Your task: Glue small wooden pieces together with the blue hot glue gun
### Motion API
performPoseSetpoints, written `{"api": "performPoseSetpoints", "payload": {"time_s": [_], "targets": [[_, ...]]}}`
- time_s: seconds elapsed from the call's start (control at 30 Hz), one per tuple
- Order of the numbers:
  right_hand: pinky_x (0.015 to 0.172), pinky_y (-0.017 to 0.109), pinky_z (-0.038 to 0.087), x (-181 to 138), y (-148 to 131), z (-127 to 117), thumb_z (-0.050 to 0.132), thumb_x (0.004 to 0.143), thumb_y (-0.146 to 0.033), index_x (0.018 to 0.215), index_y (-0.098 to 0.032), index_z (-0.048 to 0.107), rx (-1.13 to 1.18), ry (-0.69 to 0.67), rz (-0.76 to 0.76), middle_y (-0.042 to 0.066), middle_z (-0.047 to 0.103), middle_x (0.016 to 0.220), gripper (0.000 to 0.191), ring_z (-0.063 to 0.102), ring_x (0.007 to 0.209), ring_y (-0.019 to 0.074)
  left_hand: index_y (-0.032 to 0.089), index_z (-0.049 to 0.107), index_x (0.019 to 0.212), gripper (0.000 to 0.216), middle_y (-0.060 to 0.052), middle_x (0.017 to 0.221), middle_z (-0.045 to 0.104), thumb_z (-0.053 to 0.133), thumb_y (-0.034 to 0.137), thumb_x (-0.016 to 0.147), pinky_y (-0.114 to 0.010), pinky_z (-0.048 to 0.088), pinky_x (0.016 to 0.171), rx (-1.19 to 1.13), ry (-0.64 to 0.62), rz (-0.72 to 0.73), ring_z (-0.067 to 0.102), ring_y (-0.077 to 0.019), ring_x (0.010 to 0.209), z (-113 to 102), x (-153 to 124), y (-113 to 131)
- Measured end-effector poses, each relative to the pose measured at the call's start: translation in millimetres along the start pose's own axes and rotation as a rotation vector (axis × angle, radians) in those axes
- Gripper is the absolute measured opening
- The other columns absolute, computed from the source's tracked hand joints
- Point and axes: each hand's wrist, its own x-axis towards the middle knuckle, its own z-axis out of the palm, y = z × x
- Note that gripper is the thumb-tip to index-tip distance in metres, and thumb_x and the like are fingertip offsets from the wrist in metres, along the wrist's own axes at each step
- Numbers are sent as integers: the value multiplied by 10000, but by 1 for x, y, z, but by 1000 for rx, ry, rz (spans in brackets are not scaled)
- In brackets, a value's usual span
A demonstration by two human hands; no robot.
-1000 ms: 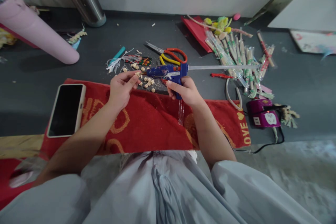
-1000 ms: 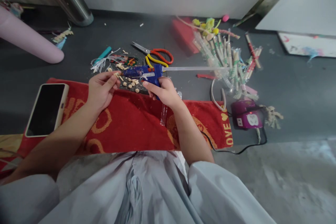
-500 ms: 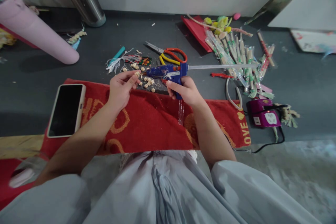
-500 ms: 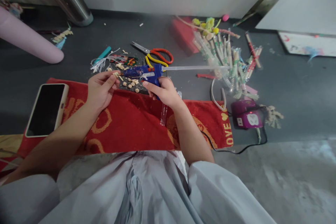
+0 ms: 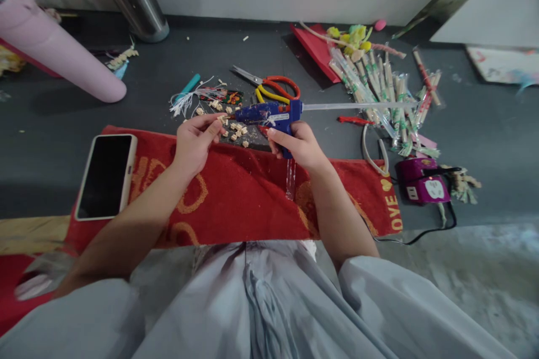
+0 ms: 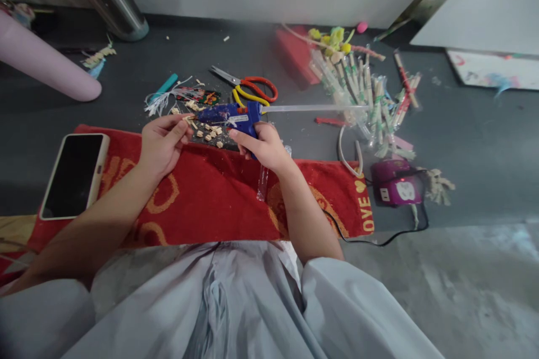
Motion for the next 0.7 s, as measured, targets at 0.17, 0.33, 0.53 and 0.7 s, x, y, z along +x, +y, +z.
{"api": "performPoseSetpoints", "payload": {"time_s": [0.17, 0.33, 0.53, 0.7], "targets": [[484, 233, 414, 0, 2, -1, 691, 827, -576, 584, -205, 559, -7, -10, 17, -26, 572, 496, 463, 522, 450, 75, 263, 794, 852, 139, 16, 623, 633, 857, 331, 748, -226, 436, 489, -21, -10, 9, 488, -65, 497, -1, 1, 0], [496, 242, 420, 1, 3, -3, 686, 832, -603, 617, -205, 563, -19, -21, 12, -28, 575, 510, 469, 522, 458, 82, 278, 805, 846, 145, 13, 635, 661, 857, 354, 734, -213, 414, 466, -42, -8, 25, 481, -63, 498, -1, 2, -1], [568, 262, 462, 2, 6, -16, 675, 872, -543, 738, -206, 612, -175, 195, -112, -22, 568, 579, 369, 539, 555, 118, 241, 792, 870, 138, 14, 633, 638, 840, 324, 771, -198, 375, 434, -47, 11, -7, 472, -50, 478, -1, 2, -1], [962, 447, 511, 5, 13, -43, 587, 917, -323, 1194, -211, 572, -668, 438, -271, 87, 659, 1115, 299, 614, 1063, 261, 250, 787, 863, 126, 23, 616, 616, 820, 343, 785, -203, 402, 454, 18, 25, 6, 466, -51, 468, 0, 1, -1]]}}
